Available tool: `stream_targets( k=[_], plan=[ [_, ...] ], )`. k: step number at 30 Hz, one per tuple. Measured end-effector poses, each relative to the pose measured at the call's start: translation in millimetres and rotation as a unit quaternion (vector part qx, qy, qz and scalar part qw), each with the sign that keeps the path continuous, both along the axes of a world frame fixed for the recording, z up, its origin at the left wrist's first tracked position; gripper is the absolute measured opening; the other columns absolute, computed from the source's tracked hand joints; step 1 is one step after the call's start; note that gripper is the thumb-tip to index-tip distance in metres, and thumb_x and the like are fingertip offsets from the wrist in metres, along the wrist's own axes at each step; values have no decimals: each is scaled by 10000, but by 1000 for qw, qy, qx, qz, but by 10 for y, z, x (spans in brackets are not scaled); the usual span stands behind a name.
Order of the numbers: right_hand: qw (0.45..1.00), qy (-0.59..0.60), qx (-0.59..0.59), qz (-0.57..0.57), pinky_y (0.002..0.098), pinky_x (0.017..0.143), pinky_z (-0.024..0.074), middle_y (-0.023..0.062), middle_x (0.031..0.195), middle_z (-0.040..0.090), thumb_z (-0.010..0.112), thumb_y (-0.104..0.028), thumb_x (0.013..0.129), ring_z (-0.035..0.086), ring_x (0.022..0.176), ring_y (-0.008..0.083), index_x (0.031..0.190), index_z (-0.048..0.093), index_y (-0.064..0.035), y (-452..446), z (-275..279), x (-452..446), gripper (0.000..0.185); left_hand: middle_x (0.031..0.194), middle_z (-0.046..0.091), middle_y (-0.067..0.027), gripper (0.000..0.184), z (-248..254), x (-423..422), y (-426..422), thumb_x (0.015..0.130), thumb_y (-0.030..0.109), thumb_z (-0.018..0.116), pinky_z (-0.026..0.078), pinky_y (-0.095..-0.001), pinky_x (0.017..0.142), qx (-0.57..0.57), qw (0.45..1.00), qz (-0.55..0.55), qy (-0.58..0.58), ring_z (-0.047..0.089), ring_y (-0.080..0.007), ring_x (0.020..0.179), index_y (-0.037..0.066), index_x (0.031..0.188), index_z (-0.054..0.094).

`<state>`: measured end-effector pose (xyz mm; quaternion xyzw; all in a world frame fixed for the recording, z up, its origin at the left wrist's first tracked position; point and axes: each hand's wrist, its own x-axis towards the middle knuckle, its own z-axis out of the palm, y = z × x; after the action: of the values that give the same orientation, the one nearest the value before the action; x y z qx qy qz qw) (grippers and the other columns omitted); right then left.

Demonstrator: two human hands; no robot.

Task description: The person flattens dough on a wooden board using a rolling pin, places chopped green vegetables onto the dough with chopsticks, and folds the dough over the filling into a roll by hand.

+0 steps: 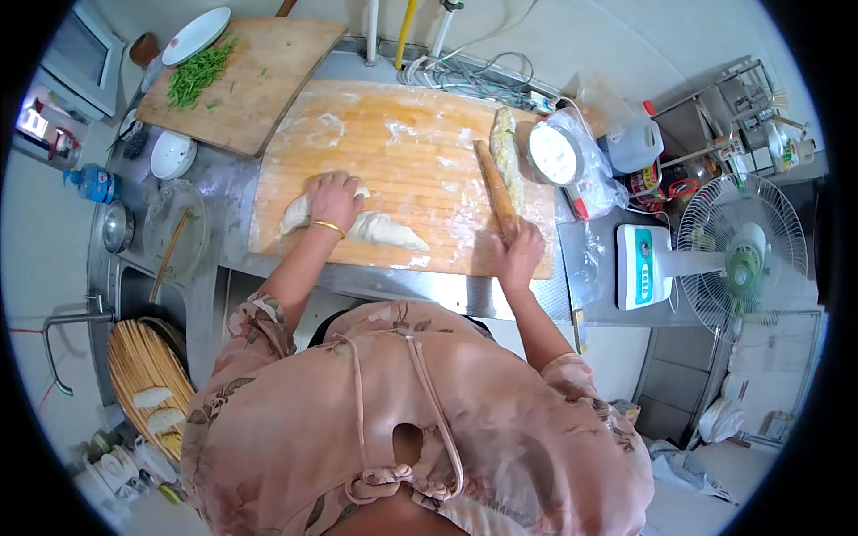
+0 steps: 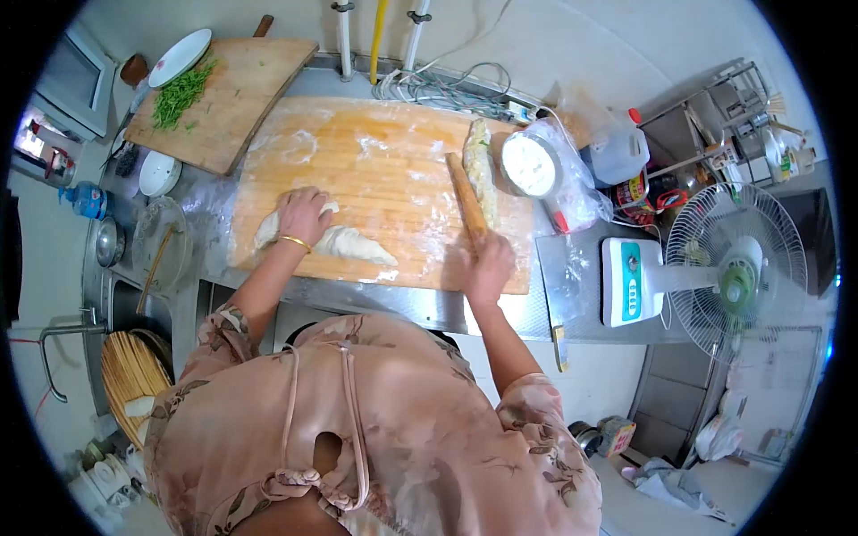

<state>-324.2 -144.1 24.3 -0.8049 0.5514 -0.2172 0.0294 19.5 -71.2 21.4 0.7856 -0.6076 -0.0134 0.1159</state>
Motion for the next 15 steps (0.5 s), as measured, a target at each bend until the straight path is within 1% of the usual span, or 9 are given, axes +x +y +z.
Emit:
stream_targets(
  k=[2,3,5,6,9,10,12,13,15],
  plan=[
    [995,-16,75,-68,479,885,386,216,1070,523,718,-224,759,480,1021,397,1195,496,8,-53,37,-216,542,1108,599,-82,396,101,-139,7,790,329,636,320,-476,977,-70,997,-4,-20,516,-271,1100,135,1134,636],
    [995,-28,91,-31,473,866,394,219,1040,524,715,-211,761,485,990,398,1180,497,14,-80,-44,-314,523,1124,595,-88,407,153,-223,28,795,331,635,306,-490,995,-104,994,-5,-30,509,-276,1116,132,1150,631],
    [990,-52,124,44,462,826,408,224,979,524,709,-184,764,495,928,399,1148,499,27,-134,-270,-476,486,1142,587,-106,344,222,-436,80,793,299,645,300,-499,996,-114,993,-11,1,498,-291,1129,110,1080,648],
    [990,-78,106,52,449,805,417,234,943,522,683,-143,785,502,895,403,1121,498,44,-121,-250,-492,426,1151,583,-116,313,257,-531,107,792,283,649,298,-503,996,-119,993,-15,15,493,-299,1135,98,1044,657],
    [984,-129,90,89,459,806,409,231,949,517,651,-107,807,496,897,403,1106,499,45,57,-107,-781,367,1203,559,-129,424,124,-786,218,805,341,630,234,-556,1047,-60,996,-34,63,465,-307,1185,82,1140,623],
    [982,-139,89,92,462,817,405,231,961,515,621,-82,826,488,913,406,1106,497,44,147,-31,-951,332,1204,555,-139,413,138,-890,244,804,326,632,228,-555,1053,-73,994,-52,69,453,-322,1197,64,1123,620],
    [983,-155,92,44,446,864,392,234,1000,521,577,-81,854,482,954,398,1150,487,43,347,22,-1302,334,1202,554,-140,400,72,-1047,294,799,312,637,225,-556,1056,-61,995,-51,53,451,-329,1198,62,1112,621],
    [978,-187,93,3,440,864,388,231,1012,520,562,-93,867,486,952,386,1168,483,46,453,-6,-1461,341,1201,554,-140,393,51,-1097,308,797,304,640,223,-556,1058,-55,996,-49,44,449,-332,1199,61,1106,622],
    [977,-171,80,-101,448,825,391,223,987,510,574,-112,869,488,921,376,1165,492,49,607,-189,-1755,347,1203,553,-141,389,66,-1181,317,797,299,639,219,-552,1062,-54,996,-48,45,448,-336,1199,62,1104,622]
  ],
)
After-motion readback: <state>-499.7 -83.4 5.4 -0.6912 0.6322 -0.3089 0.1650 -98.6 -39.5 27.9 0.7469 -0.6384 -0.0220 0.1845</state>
